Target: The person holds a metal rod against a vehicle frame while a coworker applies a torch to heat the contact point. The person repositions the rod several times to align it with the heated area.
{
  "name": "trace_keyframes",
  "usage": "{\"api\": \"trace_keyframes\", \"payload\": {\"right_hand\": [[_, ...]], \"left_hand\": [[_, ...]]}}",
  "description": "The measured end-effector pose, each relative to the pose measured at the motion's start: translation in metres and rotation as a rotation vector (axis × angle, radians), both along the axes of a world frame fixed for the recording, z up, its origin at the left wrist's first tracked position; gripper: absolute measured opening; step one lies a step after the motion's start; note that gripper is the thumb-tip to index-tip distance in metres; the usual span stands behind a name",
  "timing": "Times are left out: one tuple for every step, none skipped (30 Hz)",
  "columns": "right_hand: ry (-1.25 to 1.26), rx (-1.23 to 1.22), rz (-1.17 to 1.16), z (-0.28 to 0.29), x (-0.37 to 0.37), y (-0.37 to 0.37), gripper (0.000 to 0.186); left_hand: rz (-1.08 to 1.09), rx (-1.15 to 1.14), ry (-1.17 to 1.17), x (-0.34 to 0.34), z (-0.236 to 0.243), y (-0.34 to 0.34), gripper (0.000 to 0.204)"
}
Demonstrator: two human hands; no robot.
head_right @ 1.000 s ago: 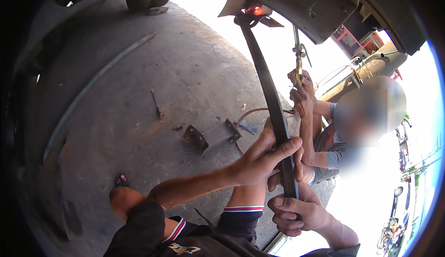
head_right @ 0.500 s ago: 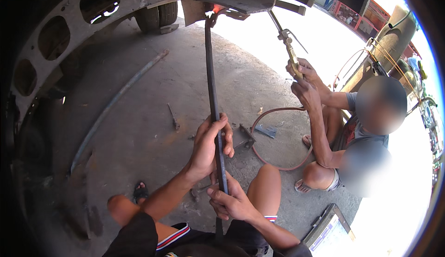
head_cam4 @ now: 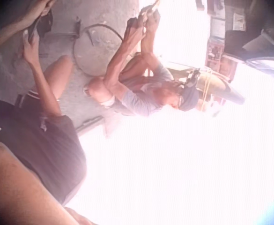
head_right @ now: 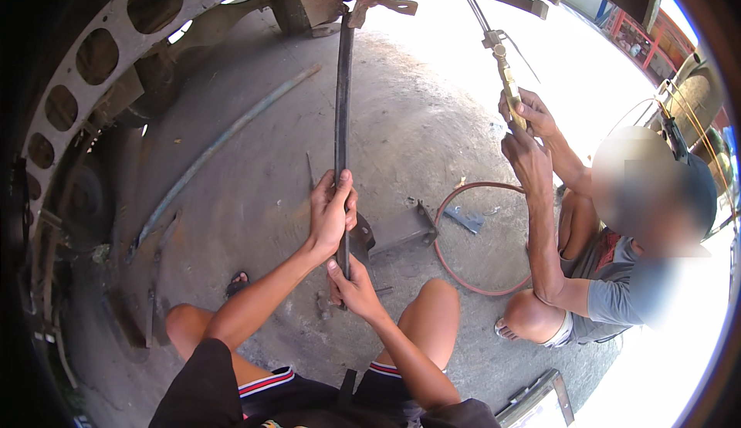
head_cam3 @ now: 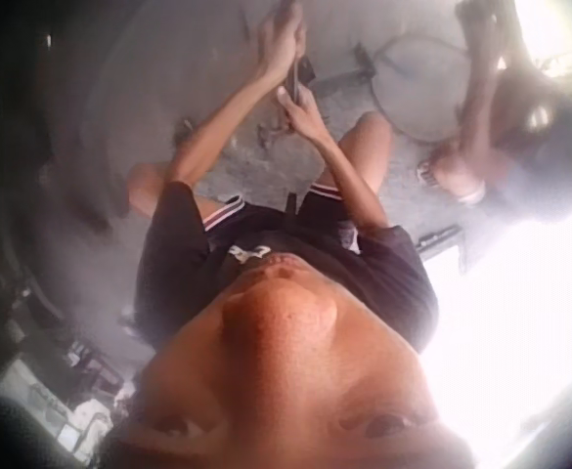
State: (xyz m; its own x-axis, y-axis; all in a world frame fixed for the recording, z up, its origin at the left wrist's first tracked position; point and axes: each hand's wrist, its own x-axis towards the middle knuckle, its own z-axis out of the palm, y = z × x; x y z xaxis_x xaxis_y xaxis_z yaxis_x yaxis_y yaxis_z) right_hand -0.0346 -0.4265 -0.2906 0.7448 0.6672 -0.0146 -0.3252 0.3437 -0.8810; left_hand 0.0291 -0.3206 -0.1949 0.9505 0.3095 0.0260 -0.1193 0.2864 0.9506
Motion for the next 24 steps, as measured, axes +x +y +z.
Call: {"api": "trace_keyframes", "payload": {"right_hand": [[-0.064,-0.05,-0.052,-0.001,0.002,0.002,0.028],[-0.094,-0.091,-0.119,-0.002,0.004,0.004,0.028],[-0.124,-0.13,-0.187,-0.004,0.005,0.008,0.029],[-0.153,-0.171,-0.245,-0.008,0.004,0.014,0.03],[-0.173,-0.185,-0.276,-0.019,0.006,0.016,0.031],[-0.194,-0.198,-0.307,-0.035,0.01,0.02,0.033],[-0.212,-0.204,-0.338,-0.05,0.015,0.029,0.034],[-0.166,-0.268,-0.307,-0.059,0.019,0.033,0.038],[-0.238,-0.246,-0.345,-0.068,0.021,0.045,0.04],[-0.314,-0.229,-0.394,-0.075,0.025,0.058,0.041],[-0.391,-0.211,-0.457,-0.088,0.033,0.068,0.042],[-0.435,-0.234,-0.435,-0.109,0.043,0.077,0.047],[-0.436,-0.294,-0.405,-0.121,0.048,0.086,0.044],[-0.437,-0.352,-0.376,-0.133,0.053,0.097,0.042],[-0.437,-0.41,-0.35,-0.145,0.059,0.108,0.04],[-0.505,-0.417,-0.346,-0.191,0.071,0.107,0.034],[-0.406,-0.382,-0.392,-0.209,0.07,0.116,0.037],[-0.308,-0.347,-0.453,-0.225,0.074,0.123,0.041],[-0.242,-0.328,-0.497,-0.236,0.075,0.134,0.042],[-0.178,-0.307,-0.545,-0.247,0.076,0.144,0.044],[-0.146,-0.32,-0.583,-0.247,0.07,0.151,0.044],[-0.121,-0.34,-0.621,-0.242,0.066,0.158,0.044],[-0.146,-0.373,-0.691,-0.248,0.062,0.157,0.044],[-0.181,-0.408,-0.747,-0.246,0.059,0.163,0.043]], "left_hand": [[0.031,0.022,-0.003,0.0,-0.005,-0.002,0.036],[0.061,0.044,-0.005,0.002,-0.01,-0.004,0.036],[0.086,0.071,-0.021,0.004,-0.015,-0.005,0.036],[0.121,0.097,-0.032,0.004,-0.022,-0.003,0.036],[0.144,0.117,-0.044,0.006,-0.029,-0.005,0.037],[0.16,0.137,-0.08,0.009,-0.035,-0.005,0.037],[0.173,0.146,-0.086,0.012,-0.043,-0.001,0.037],[0.185,0.16,-0.098,0.014,-0.05,0.004,0.037],[0.198,0.176,-0.109,0.016,-0.058,0.012,0.038],[0.249,0.233,-0.122,0.021,-0.072,0.02,0.038],[0.273,0.265,-0.141,0.027,-0.076,0.024,0.038],[0.298,0.298,-0.159,0.033,-0.08,0.029,0.038],[0.321,0.33,-0.167,0.036,-0.085,0.035,0.038],[0.347,0.362,-0.192,0.039,-0.089,0.043,0.037],[0.36,0.342,-0.17,0.042,-0.093,0.052,0.037],[0.345,0.304,-0.16,0.047,-0.093,0.048,0.036],[0.354,0.282,-0.145,0.052,-0.101,0.056,0.036],[0.34,0.261,-0.164,0.058,-0.114,0.06,0.034],[0.322,0.237,-0.16,0.059,-0.122,0.066,0.03],[0.298,0.208,-0.157,0.06,-0.128,0.071,0.026],[0.278,0.177,-0.148,0.059,-0.137,0.08,0.022],[0.228,0.158,-0.135,0.058,-0.143,0.09,0.022],[0.157,0.115,-0.114,0.058,-0.153,0.092,0.021],[0.1,0.07,-0.097,0.055,-0.158,0.098,0.021]]}}
